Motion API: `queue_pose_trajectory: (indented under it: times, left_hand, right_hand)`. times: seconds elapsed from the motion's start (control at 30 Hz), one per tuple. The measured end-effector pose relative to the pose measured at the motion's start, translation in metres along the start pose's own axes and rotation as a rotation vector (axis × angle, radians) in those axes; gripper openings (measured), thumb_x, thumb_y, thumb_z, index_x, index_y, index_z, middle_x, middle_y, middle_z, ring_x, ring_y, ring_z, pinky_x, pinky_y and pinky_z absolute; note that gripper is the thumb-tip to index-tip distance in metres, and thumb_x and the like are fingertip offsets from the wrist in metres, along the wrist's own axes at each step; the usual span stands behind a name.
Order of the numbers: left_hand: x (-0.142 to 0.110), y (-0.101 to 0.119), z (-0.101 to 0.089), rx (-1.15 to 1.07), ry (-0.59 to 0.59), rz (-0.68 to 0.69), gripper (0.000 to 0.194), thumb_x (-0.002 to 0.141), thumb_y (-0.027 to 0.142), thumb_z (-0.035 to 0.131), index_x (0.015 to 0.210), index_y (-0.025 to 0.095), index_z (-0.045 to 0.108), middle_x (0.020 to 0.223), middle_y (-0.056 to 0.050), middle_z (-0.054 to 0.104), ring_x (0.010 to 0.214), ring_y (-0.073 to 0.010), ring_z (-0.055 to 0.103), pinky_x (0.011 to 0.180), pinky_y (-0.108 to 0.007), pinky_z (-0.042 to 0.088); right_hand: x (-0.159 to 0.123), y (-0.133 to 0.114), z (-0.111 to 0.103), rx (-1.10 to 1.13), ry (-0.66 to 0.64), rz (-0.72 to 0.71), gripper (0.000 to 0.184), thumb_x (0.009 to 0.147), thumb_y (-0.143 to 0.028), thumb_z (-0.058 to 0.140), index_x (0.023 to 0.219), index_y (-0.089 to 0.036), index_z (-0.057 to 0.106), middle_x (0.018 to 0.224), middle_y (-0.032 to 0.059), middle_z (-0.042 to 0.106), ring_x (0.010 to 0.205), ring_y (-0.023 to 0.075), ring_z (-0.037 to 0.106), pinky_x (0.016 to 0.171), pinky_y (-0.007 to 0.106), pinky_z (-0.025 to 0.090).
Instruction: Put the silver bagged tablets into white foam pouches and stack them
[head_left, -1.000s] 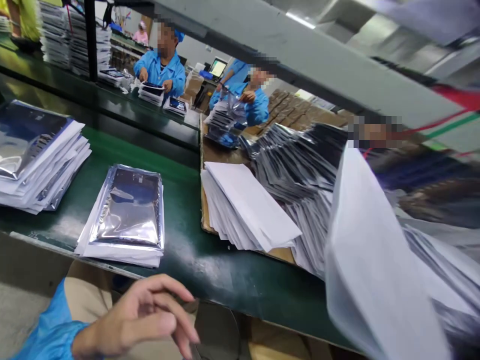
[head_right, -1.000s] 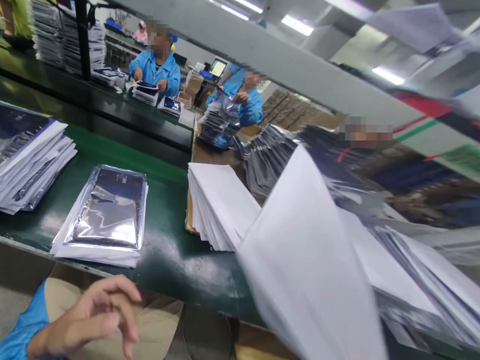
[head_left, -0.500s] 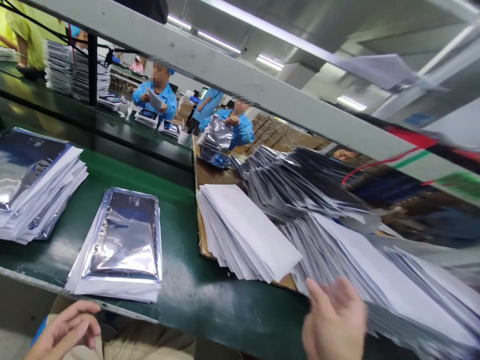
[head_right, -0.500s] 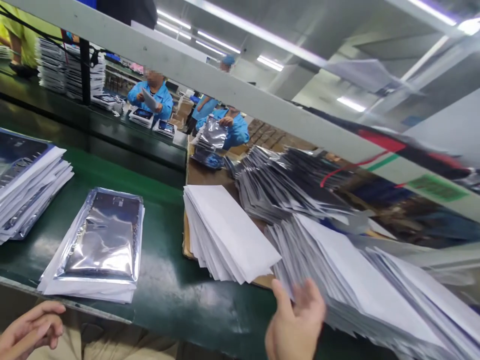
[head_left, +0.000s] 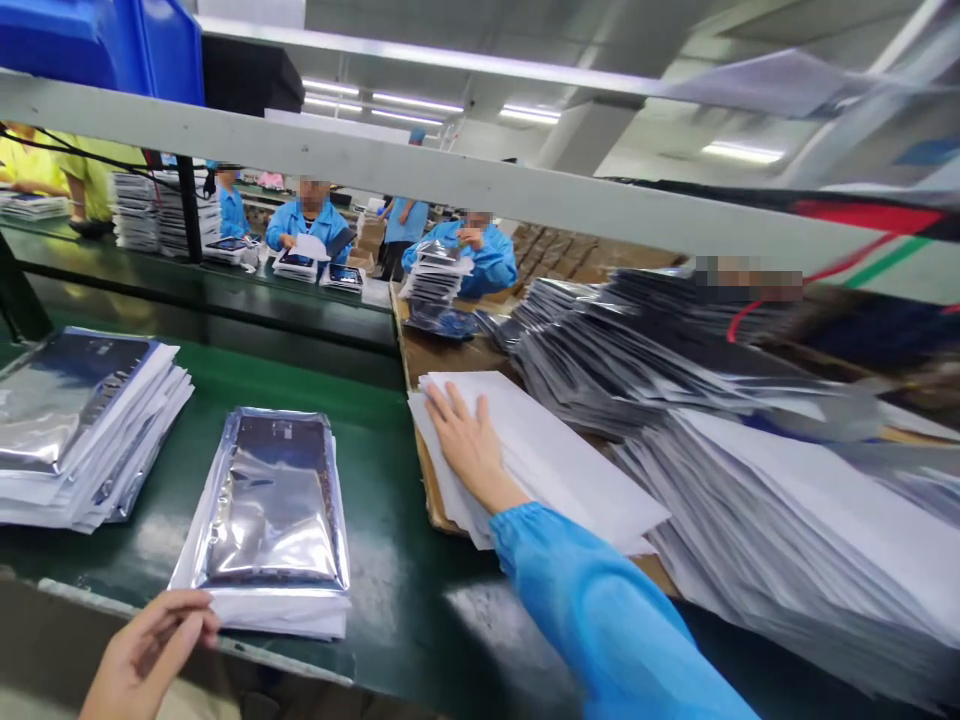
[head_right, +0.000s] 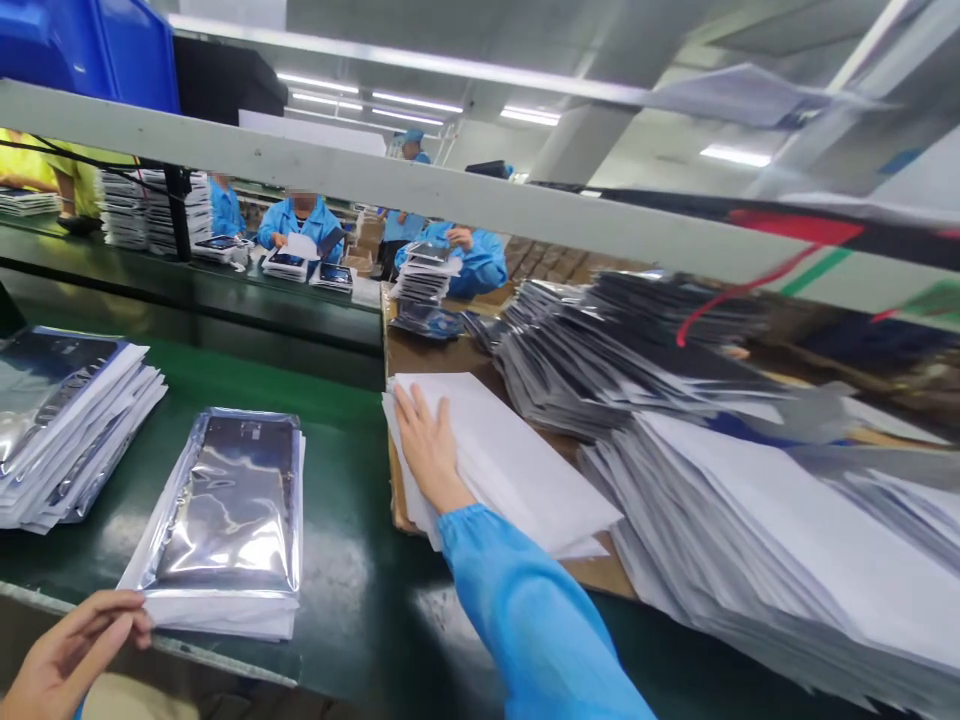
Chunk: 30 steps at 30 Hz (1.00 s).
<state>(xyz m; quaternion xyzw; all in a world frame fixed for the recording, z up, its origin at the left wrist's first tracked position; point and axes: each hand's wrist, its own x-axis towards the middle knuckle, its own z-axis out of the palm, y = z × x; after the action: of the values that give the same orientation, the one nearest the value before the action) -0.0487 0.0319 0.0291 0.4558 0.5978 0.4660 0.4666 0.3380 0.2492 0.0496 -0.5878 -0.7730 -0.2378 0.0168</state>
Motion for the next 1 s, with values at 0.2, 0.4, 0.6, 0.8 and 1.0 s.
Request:
queue_pose_trajectory:
  times: [0.2, 0.4, 0.6, 0.8, 1.0]
  left_hand:
    - [0.051, -0.008, -0.03, 0.154, 0.228, 0.015, 0.06, 0.055, 0.068, 0.07, 0.089, 0.019, 0.069, 0.096, -0.008, 0.071, 0.092, -0.0227, 0.066, 0.083, -0.026, 0.055]
    - [0.084, -0.018, -0.032, 0.333, 0.062, 0.08, 0.063, 0.066, 0.07, 0.059, 0.097, 0.015, 0.064, 0.104, -0.013, 0.068, 0.098, -0.0279, 0.064, 0.094, -0.042, 0.049]
    - [0.08, -0.024, -0.016, 0.473, 0.081, 0.194, 0.04, 0.081, 0.054, 0.048, 0.087, 0.017, 0.062, 0.092, -0.01, 0.064, 0.088, -0.0243, 0.061, 0.087, -0.041, 0.049]
    - [0.07, -0.024, -0.005, 0.519, 0.096, 0.291, 0.028, 0.092, 0.04, 0.04, 0.083, 0.018, 0.057, 0.106, -0.01, 0.053, 0.103, -0.0207, 0.052, 0.097, -0.038, 0.04]
    - [0.063, -0.011, 0.006, 0.443, 0.121, 0.312, 0.022, 0.095, 0.036, 0.038, 0.086, 0.019, 0.05, 0.102, -0.007, 0.054, 0.097, -0.0175, 0.052, 0.091, -0.034, 0.042]
  right_hand:
    - [0.017, 0.005, -0.006, -0.058, -0.196, 0.148, 0.048, 0.093, -0.014, 0.037, 0.14, -0.011, 0.042, 0.155, 0.0062, 0.019, 0.144, 0.0298, 0.012, 0.109, 0.065, 0.021]
    - [0.028, -0.013, -0.026, 0.182, -0.131, 0.27, 0.04, 0.087, -0.016, 0.053, 0.127, -0.01, 0.055, 0.152, 0.013, 0.028, 0.142, 0.0365, 0.015, 0.11, 0.066, 0.011]
    - [-0.053, -0.132, -0.033, 1.174, -0.004, 0.205, 0.033, 0.089, -0.039, 0.045, 0.111, -0.017, 0.057, 0.109, 0.0117, 0.062, 0.093, 0.0219, 0.06, 0.081, 0.036, 0.05]
    - [-0.1, -0.18, -0.023, 1.6, -0.294, 0.529, 0.05, 0.067, -0.062, 0.062, 0.087, -0.02, 0.043, 0.055, -0.0075, 0.044, 0.047, 0.0118, 0.043, 0.049, 0.025, 0.036]
    - [-0.087, -0.172, -0.036, 1.809, -0.502, 0.74, 0.074, 0.046, -0.068, 0.076, 0.091, -0.019, 0.042, 0.045, -0.011, 0.043, 0.037, 0.0068, 0.032, 0.039, 0.02, 0.022]
